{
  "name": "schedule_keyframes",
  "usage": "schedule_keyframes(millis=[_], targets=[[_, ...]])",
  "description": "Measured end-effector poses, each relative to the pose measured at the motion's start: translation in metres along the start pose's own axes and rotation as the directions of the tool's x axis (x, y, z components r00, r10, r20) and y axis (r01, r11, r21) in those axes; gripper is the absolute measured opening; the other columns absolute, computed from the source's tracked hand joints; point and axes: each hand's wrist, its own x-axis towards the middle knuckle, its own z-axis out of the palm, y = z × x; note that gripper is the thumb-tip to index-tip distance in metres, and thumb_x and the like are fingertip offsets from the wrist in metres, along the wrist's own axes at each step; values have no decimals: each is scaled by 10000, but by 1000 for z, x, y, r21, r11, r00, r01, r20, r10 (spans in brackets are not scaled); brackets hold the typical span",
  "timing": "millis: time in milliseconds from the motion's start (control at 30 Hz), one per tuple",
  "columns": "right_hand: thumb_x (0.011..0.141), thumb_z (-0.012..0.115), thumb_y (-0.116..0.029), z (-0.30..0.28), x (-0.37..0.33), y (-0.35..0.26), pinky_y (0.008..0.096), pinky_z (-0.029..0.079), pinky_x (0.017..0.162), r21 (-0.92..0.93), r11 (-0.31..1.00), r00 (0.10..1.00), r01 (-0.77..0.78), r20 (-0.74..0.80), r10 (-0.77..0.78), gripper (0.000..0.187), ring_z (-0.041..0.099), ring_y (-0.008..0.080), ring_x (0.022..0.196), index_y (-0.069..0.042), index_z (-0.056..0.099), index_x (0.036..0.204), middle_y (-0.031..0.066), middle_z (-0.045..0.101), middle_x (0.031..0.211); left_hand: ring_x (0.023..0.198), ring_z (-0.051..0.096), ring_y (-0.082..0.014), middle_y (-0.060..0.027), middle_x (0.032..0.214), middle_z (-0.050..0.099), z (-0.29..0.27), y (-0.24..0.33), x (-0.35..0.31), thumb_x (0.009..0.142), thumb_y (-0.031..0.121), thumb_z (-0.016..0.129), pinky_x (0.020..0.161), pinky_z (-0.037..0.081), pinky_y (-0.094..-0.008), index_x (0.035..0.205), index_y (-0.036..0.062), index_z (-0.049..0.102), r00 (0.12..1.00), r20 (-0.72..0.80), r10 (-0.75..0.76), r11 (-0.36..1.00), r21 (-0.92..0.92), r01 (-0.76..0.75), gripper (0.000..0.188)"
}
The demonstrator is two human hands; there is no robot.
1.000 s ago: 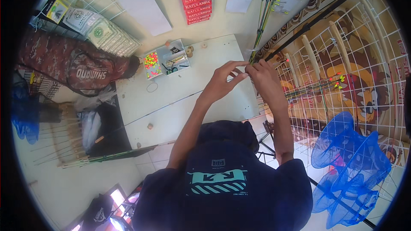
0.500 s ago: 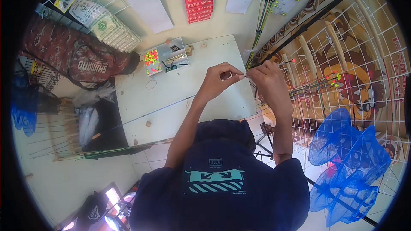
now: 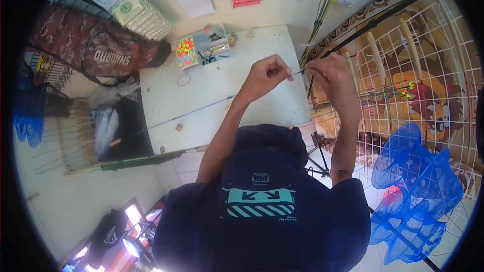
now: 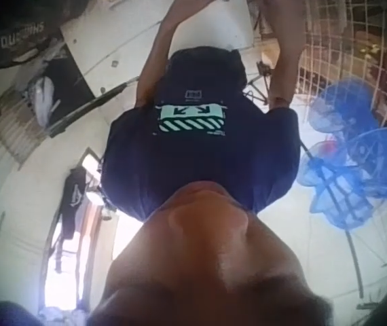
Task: The recorder is assembling a fishing rod by connecting its sections and securing them with a rubber band.
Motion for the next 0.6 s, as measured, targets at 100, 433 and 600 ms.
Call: schedule_keyframes(millis=[100,433,600], targets=[[762,697,-49,1,5,-2,378,433,744,-8,1000,999,3,35,-3,111,550,262,814,-39,675,871,78,621,803,766,629,-65,-69,790,687,0,7,2,908,96,643,627,426,-202,934,-3,605,993,-71,96,994,-49,-100,110],[750,703,-78,5,5,-5,378,441,751,54,998,999,35,5,-35,142,551,247,826,-55,695,890,60,617,813,765,593,-47,-34,781,699,1,2,-5,835,87,724,680,446,-204,966,-3,713,979,-133,154,988,20,-153,159],[746,708,-71,0,4,-10,374,442,729,38,998,997,-49,59,46,131,543,255,796,-37,691,872,73,601,791,800,612,-80,-54,848,698,8,-4,-13,815,57,739,743,473,-241,888,-3,710,969,-147,200,980,41,-196,99]])
